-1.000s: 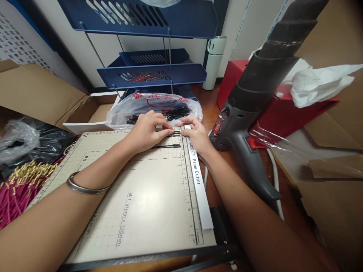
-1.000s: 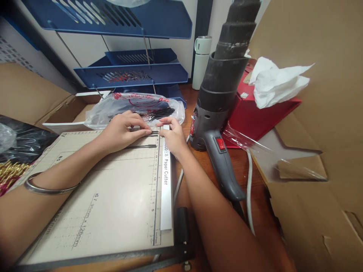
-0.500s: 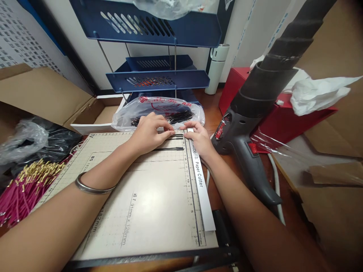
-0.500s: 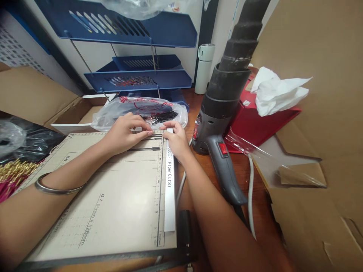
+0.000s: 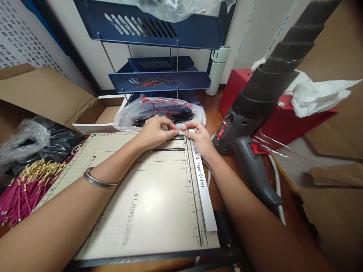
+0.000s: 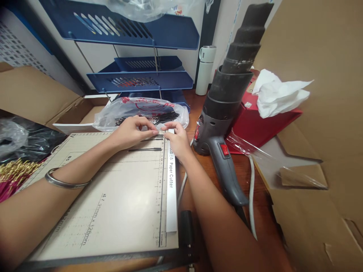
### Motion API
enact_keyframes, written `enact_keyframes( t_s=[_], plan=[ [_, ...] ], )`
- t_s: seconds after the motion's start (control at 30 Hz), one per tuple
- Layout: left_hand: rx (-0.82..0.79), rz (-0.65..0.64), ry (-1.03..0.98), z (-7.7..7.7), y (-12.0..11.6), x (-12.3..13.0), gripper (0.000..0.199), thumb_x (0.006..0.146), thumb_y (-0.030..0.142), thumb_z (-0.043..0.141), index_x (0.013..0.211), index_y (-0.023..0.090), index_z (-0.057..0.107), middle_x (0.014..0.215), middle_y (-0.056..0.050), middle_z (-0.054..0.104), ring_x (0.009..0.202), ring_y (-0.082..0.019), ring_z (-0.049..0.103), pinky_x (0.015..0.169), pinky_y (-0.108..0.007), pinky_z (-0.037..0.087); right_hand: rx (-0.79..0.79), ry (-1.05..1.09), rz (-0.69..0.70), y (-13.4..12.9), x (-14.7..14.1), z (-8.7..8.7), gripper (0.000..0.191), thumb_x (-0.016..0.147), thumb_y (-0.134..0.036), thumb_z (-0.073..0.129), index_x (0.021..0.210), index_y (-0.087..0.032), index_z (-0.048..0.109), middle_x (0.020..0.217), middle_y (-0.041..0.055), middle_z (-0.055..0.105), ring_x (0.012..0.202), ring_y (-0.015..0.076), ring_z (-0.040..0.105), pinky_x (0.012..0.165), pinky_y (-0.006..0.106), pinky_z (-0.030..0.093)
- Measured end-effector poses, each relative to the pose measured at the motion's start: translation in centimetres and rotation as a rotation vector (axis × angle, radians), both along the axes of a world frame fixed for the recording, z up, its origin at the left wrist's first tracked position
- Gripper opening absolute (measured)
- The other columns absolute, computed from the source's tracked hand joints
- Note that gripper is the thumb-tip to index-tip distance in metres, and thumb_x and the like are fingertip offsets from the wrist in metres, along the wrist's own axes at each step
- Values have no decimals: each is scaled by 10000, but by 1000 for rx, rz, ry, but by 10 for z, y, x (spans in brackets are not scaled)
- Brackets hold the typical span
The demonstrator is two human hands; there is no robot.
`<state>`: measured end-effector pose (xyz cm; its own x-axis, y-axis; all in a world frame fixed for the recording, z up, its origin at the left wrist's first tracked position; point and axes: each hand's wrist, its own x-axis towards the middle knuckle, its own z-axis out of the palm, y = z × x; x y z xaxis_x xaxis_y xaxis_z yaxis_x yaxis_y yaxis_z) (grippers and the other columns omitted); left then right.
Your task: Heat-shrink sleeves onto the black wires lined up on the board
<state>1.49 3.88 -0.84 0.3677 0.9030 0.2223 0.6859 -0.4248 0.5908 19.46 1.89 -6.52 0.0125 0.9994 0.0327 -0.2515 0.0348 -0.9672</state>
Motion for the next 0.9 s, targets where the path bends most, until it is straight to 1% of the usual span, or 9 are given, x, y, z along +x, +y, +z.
enact_keyframes(
  t_s=[0.1,0.27,0.43,0.7,0.9],
  plan=[
    [-15,12,20,1,-1,0,215,795,387,760,810,189,845,822,-47,761,822,-216,619,913,-379,475,2,-6,-6,-1,0,0,382,558,-260,707,927,-241,608,989,13,682,983,223,600,994,430,475],
    [-10,-6,-8,1,-1,-1,217,790,393,760,798,193,842,822,-48,769,804,-208,614,862,-356,485,7,-9,2,0,0,0,362,575,-244,696,925,-247,603,992,12,694,979,223,601,982,428,482],
    [-17,-24,-19,1,-1,-3,228,784,393,753,795,180,833,801,-52,759,778,-198,608,821,-338,484,10,-13,-6,0,1,0,363,577,-238,703,925,-244,600,986,13,697,1011,228,607,1017,439,473],
    [-61,11,-20,5,-3,-3,226,763,375,735,779,164,813,726,-29,708,689,-167,551,714,-312,441,1,-3,-4,-1,0,1,377,563,-248,709,925,-237,605,976,10,693,976,217,597,984,427,470],
    [-84,16,-22,5,-3,-3,224,744,382,743,759,167,802,689,-18,689,663,-161,534,678,-307,418,1,1,2,-1,0,1,366,574,-241,705,924,-242,600,984,8,693,959,214,604,975,425,476]
  ],
)
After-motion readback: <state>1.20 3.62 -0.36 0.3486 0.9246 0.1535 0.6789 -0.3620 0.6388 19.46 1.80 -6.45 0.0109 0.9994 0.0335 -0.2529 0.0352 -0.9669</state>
